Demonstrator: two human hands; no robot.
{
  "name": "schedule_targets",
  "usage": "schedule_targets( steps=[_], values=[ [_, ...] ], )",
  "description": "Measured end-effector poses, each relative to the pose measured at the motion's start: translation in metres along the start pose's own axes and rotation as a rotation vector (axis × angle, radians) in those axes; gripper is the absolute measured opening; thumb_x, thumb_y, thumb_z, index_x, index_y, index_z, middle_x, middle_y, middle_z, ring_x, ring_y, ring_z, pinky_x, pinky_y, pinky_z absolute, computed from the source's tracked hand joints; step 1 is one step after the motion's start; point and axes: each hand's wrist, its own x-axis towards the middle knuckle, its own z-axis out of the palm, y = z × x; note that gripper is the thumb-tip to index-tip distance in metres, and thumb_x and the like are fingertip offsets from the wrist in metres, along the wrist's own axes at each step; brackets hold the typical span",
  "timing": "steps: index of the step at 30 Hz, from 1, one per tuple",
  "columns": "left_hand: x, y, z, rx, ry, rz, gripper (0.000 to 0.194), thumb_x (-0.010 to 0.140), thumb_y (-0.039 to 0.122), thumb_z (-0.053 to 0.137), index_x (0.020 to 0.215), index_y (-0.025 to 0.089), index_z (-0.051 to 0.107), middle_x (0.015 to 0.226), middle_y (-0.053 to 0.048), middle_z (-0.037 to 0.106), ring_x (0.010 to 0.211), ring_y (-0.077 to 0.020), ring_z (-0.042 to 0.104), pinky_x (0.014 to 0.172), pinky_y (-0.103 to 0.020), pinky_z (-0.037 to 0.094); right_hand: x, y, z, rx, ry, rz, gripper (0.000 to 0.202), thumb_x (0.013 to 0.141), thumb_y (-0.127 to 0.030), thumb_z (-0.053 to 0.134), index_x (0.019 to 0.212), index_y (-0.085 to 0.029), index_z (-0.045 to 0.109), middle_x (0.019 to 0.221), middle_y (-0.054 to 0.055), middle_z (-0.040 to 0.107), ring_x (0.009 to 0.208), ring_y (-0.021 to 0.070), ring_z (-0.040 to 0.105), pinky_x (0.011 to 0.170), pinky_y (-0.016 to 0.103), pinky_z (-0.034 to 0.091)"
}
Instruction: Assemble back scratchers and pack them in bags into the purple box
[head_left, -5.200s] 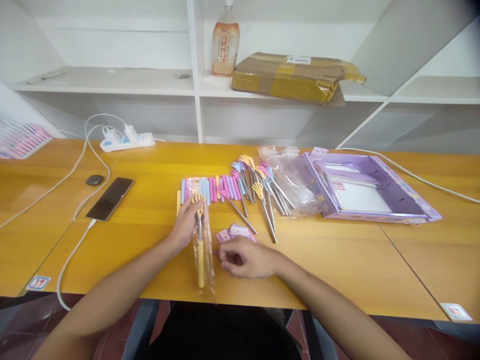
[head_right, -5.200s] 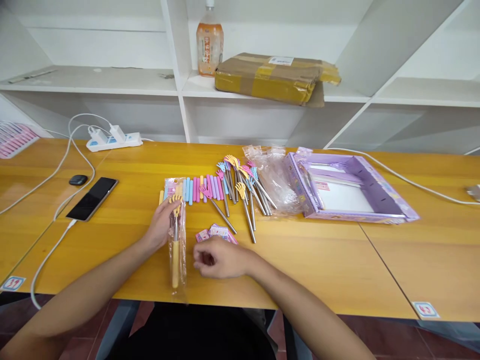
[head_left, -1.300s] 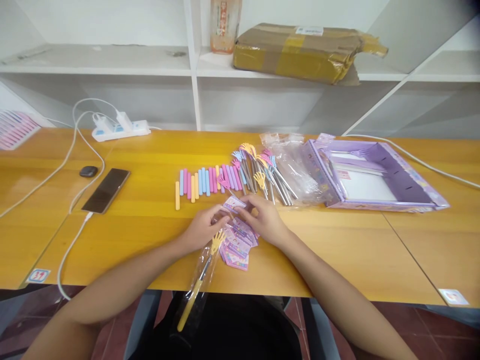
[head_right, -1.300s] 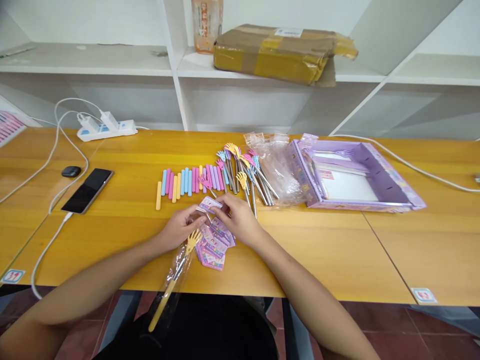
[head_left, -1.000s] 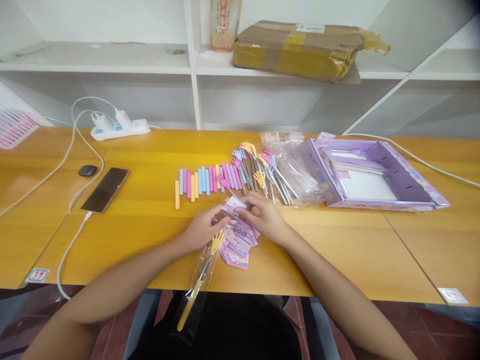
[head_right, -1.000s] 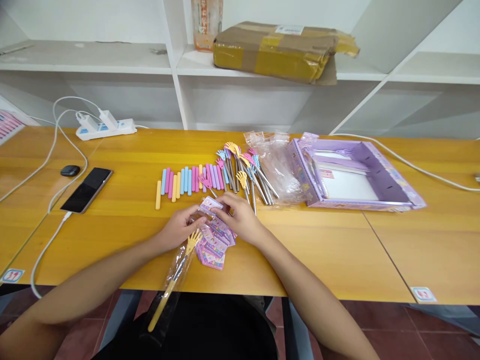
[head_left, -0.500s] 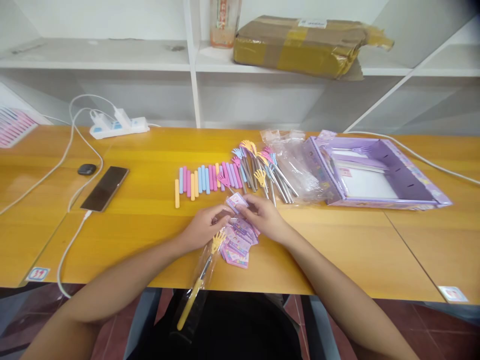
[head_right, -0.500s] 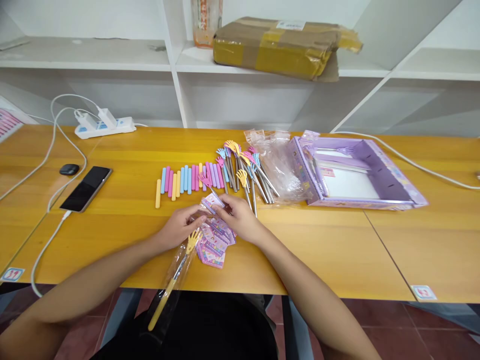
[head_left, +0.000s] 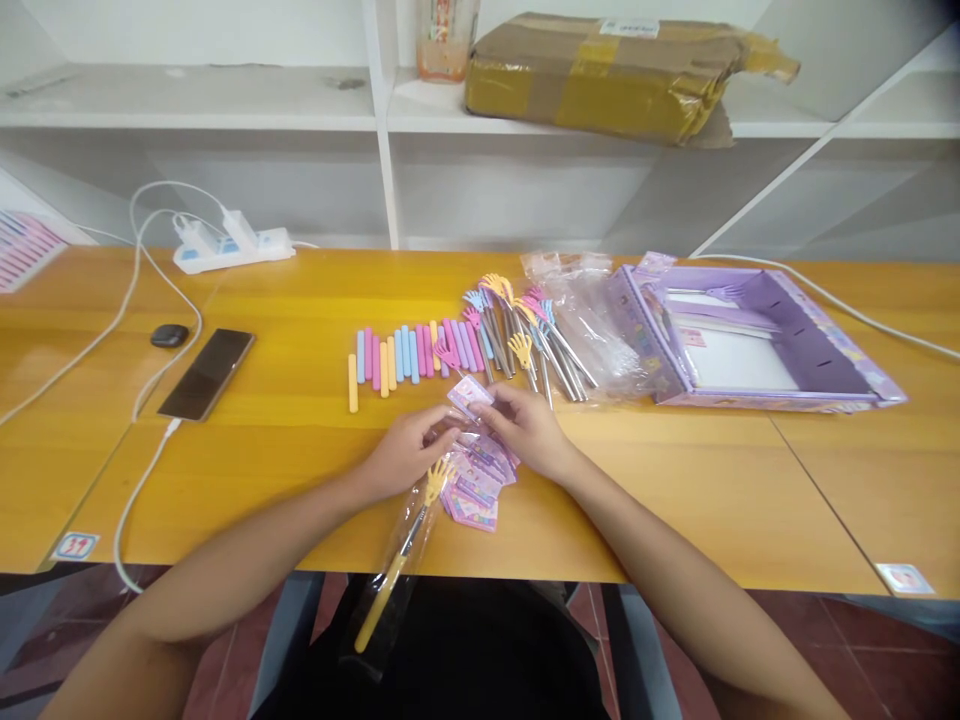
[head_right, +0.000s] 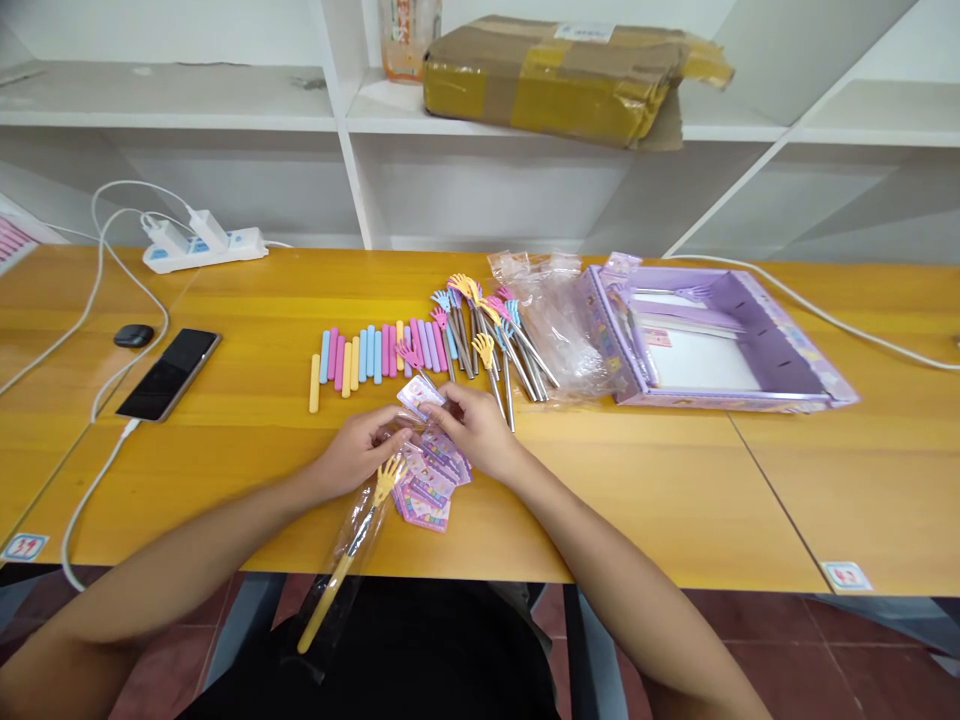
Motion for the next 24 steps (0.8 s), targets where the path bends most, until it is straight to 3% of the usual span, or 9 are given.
schedule_targets(
  steps=[5,9,13,16,24],
  values=[
    [0.0,0.001,-0.001,-0.012,0.031,-0.001,0.025,0.107,0.041,0.058,0.111,0.019,0.069,0.092,-0.003,0.072,0.08,-0.0172,0.066,0.071,-0.029,0.049,-0.001,0.001,-0.004,0.192,-0.127,0.056,0.033,0.093,-0.051,0.077,0.101,-0.021,0.064,0.091,0.003,0.071,0.076,0.0167,0.065,0.069,0.03,0.052],
    [0.0,0.002,-0.001,0.03,0.029,0.005,0.026,0.106,0.043,0.059,0.103,0.018,0.067,0.084,0.001,0.065,0.073,-0.0144,0.058,0.067,-0.027,0.043,0.0,-0.002,-0.01,0.263,-0.207,0.088,0.038,0.089,-0.051,0.082,0.101,-0.02,0.063,0.091,0.002,0.07,0.079,0.016,0.066,0.071,0.029,0.053],
    [0.0,0.002,-0.001,0.038,0.002,0.008,0.029,0.109,0.043,0.055,0.105,0.018,0.069,0.089,-0.001,0.069,0.079,-0.0157,0.061,0.07,-0.028,0.043,0.0,-0.011,-0.015,0.341,-0.257,0.099,0.036,0.092,-0.052,0.079,0.105,-0.02,0.067,0.096,0.003,0.072,0.084,0.0165,0.068,0.076,0.031,0.056],
    [0.0,0.001,-0.001,0.066,0.003,0.011,0.029,0.108,0.044,0.056,0.102,0.018,0.068,0.085,0.0,0.068,0.076,-0.0151,0.06,0.069,-0.027,0.042,0.0,-0.015,-0.015,0.358,-0.227,0.094,0.033,0.098,-0.053,0.072,0.103,-0.02,0.07,0.095,0.003,0.072,0.084,0.0158,0.068,0.076,0.03,0.056],
    [-0.001,0.0,0.002,-0.044,-0.064,-0.008,0.028,0.108,0.046,0.059,0.113,0.019,0.064,0.101,-0.004,0.073,0.085,-0.0179,0.07,0.073,-0.029,0.051,0.001,-0.008,-0.007,0.283,-0.119,0.12,0.04,0.083,-0.052,0.087,0.086,-0.019,0.066,0.081,0.002,0.07,0.071,0.0133,0.062,0.067,0.029,0.052]
  ],
)
